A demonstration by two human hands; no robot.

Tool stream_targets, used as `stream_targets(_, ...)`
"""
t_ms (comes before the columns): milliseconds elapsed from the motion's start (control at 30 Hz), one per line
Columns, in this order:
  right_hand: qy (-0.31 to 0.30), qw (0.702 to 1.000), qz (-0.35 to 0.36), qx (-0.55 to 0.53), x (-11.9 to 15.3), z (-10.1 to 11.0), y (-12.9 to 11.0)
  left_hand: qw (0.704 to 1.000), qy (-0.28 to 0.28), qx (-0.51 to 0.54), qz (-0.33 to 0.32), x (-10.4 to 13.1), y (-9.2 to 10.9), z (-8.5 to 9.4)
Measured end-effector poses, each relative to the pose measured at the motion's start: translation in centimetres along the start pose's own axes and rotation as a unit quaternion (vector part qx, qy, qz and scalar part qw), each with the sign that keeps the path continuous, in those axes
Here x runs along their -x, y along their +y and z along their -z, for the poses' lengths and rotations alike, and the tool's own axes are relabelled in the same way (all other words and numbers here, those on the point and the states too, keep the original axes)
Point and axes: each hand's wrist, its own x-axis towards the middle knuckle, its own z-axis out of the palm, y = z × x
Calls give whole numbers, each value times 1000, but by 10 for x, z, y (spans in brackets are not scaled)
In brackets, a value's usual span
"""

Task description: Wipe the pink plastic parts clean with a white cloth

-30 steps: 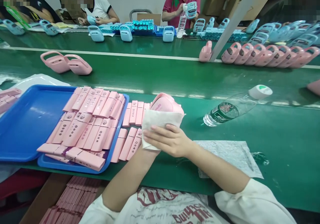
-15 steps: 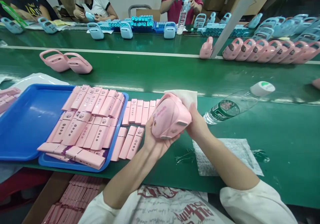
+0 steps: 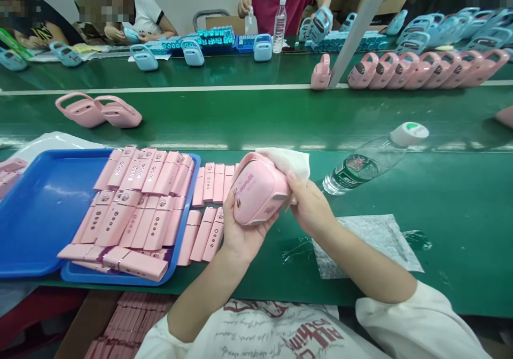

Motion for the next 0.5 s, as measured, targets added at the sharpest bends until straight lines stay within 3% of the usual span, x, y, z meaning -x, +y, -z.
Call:
stream_targets(100, -36, 998, 50, 12, 0, -2, 0, 993, 0, -73, -94, -3, -3, 6)
stream_targets(200, -67, 996, 55, -32, -7, -2, -1, 971, -54, -140, -187, -8, -2, 11)
stream_targets(300, -62, 991, -37, -117, -14, -1, 3, 936, -91, -189, -283, -11, 2, 13)
stream_targets(400, -64, 981, -127, -129, -17, -3, 8, 891, -114, -226, -376, -11, 8, 13)
stream_targets(500, -67, 983, -145, -91, -16, -5, 11, 868, -132, -212, -429, -11, 11, 13)
